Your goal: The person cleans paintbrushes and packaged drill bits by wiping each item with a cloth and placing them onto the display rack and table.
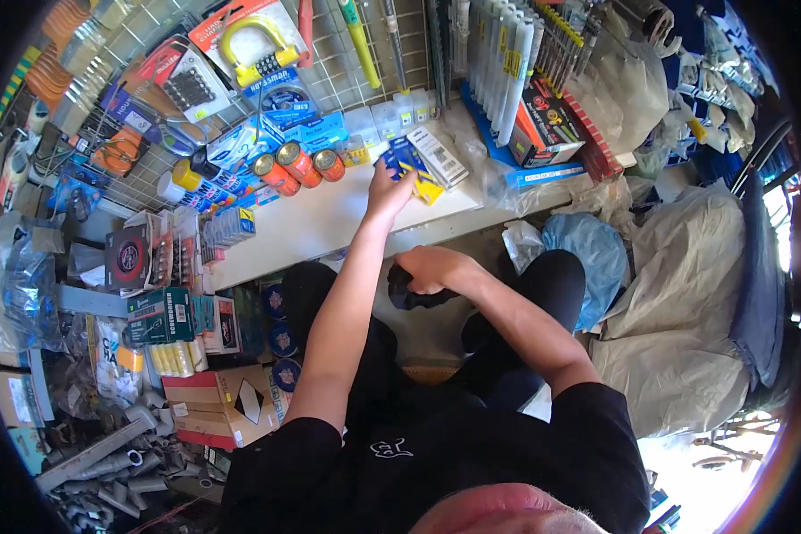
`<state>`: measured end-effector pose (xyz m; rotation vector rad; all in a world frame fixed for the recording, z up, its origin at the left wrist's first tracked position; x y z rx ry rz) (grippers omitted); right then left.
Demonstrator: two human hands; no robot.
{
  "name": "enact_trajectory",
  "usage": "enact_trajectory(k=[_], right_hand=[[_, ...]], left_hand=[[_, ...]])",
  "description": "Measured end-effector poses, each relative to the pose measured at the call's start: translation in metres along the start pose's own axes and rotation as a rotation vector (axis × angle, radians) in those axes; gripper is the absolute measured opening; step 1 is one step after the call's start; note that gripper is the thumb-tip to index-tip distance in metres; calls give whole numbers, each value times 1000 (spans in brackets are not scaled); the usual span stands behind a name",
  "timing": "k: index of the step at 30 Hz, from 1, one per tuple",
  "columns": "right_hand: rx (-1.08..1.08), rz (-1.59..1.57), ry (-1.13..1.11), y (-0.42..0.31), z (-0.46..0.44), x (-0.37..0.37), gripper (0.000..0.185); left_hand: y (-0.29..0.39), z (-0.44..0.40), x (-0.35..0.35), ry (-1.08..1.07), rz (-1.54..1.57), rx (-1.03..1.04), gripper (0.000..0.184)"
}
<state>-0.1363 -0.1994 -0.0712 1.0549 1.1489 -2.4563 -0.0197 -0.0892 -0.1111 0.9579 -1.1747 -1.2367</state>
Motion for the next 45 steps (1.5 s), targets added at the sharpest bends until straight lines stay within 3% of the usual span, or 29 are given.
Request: enact_trajectory(k=[2,3,4,6,8,9,11,13,15,16,18,22,24,26,28,29,31,45], right_hand=[[78,-62,-42,-1,12,-11,37],[88,-82,-3,8,11,-13,42],[81,-75,9,11,15,-18,42],[-20,-161,393,13,25,-38,44],[-186,-389,692,8,31,-56,57],[-210,-545,669,-1,39,-67,62],[-250,-663,640,-23,51,-85,67],[-457,-1291,471,-40,58,-91,75],[-467,-1086,398,-57,65,-112,76],[-465,-909,323,-68,72,-122,77],[-322,-186,652,-113,99,-160,56],[-418,69,1146,-190,107,-255,31],[-488,227,1318,-215,84,-320,32],[-343,357,1353,-214,45,-394,54],[-76,360,1408,-211,3,-452,86],[-70,365,1412,-220,-5,-459,86],[164,262,1415,-231,-19,-469,105],[337,281,1430,-244,-41,-490,101]], left_hand=[[-10,6,-19,158,-669,313,70],[-3,22,-20,179,-721,313,71],[34,59,-7,116,-632,223,65],[39,82,-11,-113,-515,170,61],[43,100,-14,-277,-169,94,65],[52,121,-11,-262,169,-174,63],[46,123,-13,-279,432,-159,63],[58,128,-8,-282,625,-77,56],[66,127,-14,-330,753,20,48],[82,135,-12,-218,763,28,47],[81,134,-23,-114,873,31,45],[83,134,-36,-92,919,92,45],[86,139,-36,-80,953,79,44],[91,145,-35,-105,946,61,43],[90,147,-36,-149,910,88,43],[91,147,-37,-147,898,132,42],[90,147,-43,-205,898,170,41],[96,160,-55,-155,893,155,44]])
Point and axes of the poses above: each hand's wrist, its own z-axis away from the middle knuckle, its own x-axis out of the palm, y = z × x, the point moved 2 cm from there along -z, towards the middle knuckle, and after that the axes turned 6 degrees about -y, right-handed, at the moved point
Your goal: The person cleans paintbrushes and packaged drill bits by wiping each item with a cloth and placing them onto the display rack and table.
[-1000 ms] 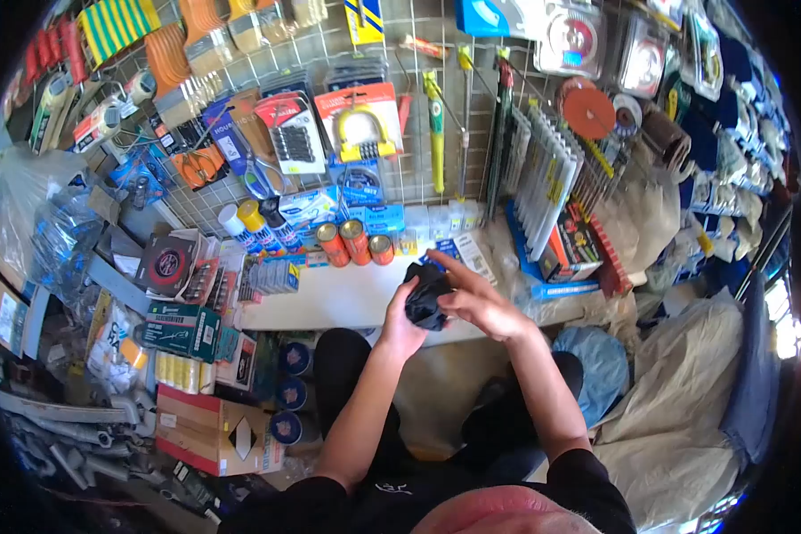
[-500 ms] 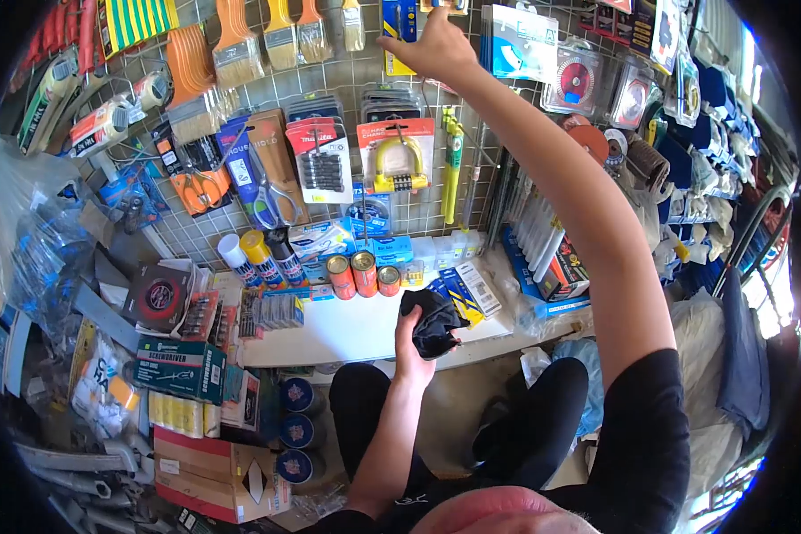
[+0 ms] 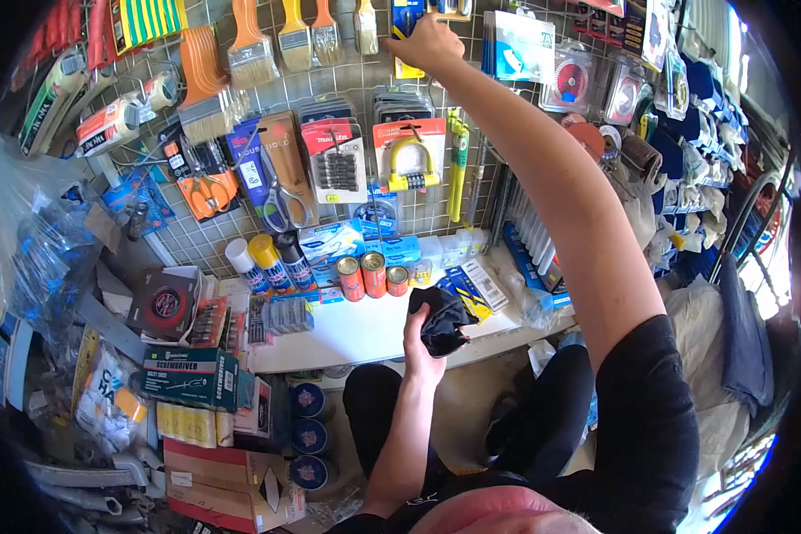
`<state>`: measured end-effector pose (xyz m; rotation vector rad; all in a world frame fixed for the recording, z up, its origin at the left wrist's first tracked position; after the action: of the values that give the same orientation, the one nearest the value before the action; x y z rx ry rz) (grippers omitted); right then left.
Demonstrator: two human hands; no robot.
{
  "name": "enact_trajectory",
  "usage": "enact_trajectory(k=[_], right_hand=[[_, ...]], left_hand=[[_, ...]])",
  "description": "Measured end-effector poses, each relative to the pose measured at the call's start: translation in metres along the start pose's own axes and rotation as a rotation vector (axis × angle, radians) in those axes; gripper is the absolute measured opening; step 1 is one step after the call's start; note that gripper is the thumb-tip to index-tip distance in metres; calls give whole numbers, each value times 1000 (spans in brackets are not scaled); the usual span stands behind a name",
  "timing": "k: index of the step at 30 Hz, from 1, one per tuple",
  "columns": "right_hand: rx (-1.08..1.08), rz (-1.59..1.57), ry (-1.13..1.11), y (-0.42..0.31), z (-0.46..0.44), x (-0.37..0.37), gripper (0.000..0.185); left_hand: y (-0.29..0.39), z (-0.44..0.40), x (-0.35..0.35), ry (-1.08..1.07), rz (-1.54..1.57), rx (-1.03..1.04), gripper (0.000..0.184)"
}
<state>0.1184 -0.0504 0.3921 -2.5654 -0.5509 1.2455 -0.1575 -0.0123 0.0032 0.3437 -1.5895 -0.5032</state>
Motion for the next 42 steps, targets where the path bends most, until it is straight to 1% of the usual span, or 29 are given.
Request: enact_trajectory(k=[3,6,10,11,13,14,16,19,20,21,24,27,31,32,33,34,35,36,37,39,40,42], right_hand=[[15,17,3,1,-3,1,97],[-8,23,-1,3,-2,-3,87],[-37,21,10,9,0,-9,85],[-34,21,8,11,1,-9,85],[-93,10,-21,12,1,-10,93],[-93,11,-22,12,3,-8,93],[-153,-58,45,12,3,0,101],[-208,-148,-4,12,8,-5,103],[-217,-184,-3,15,12,-10,97],[-217,-184,-2,15,22,-17,97],[-234,-260,130,16,35,-29,91],[-255,-277,97,25,36,-36,92],[-261,-276,139,30,26,-44,92],[-262,-321,132,32,21,-45,86],[-263,-320,129,25,29,-62,86],[-187,-383,-54,13,46,-88,68],[-107,-442,-237,7,55,-99,49],[-193,-468,-71,11,47,-96,53],[-254,-445,37,13,39,-94,55],[-357,-590,-66,13,31,-97,53],[-356,-590,-67,12,33,-101,53],[-356,-137,78,11,39,-111,48]], left_hand=[[-4,-4,-5,-77,56,7,37],[-2,-7,-8,-91,51,45,37],[-3,-7,-5,-79,18,44,38],[-5,-6,-6,-68,-12,49,40],[-6,-6,-4,-67,-21,58,39],[-6,-6,-2,-68,-28,71,38],[-7,-7,-1,-96,-6,64,38],[-7,-6,2,-118,8,62,38],[-7,-6,3,-114,4,64,39],[-6,-5,4,-115,3,64,39],[-5,-5,5,-117,-8,62,40],[-6,-6,2,-126,-16,67,40],[-7,-6,2,-95,-46,71,42],[-7,-6,2,-99,-71,62,42],[-8,-6,2,-96,-69,62,42],[-8,-7,2,-100,-82,72,43],[-9,-7,2,-102,-95,81,43],[-9,-7,3,-99,-93,79,43],[-9,-7,4,-106,-65,65,45],[-11,-7,5,-110,-37,49,48],[-12,-7,5,-96,-39,56,48],[-14,-9,6,-81,-38,64,47]])
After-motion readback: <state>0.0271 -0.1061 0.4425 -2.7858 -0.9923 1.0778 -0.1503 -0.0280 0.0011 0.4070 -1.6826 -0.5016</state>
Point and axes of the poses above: each hand's wrist, its own z-axis away from the middle knuckle, its own x-axis out of the palm, y = z × x, the point moved 2 cm from there along -z, towards the middle knuckle, and after that the axes turned 6 degrees about -y, right-handed, at the moved point
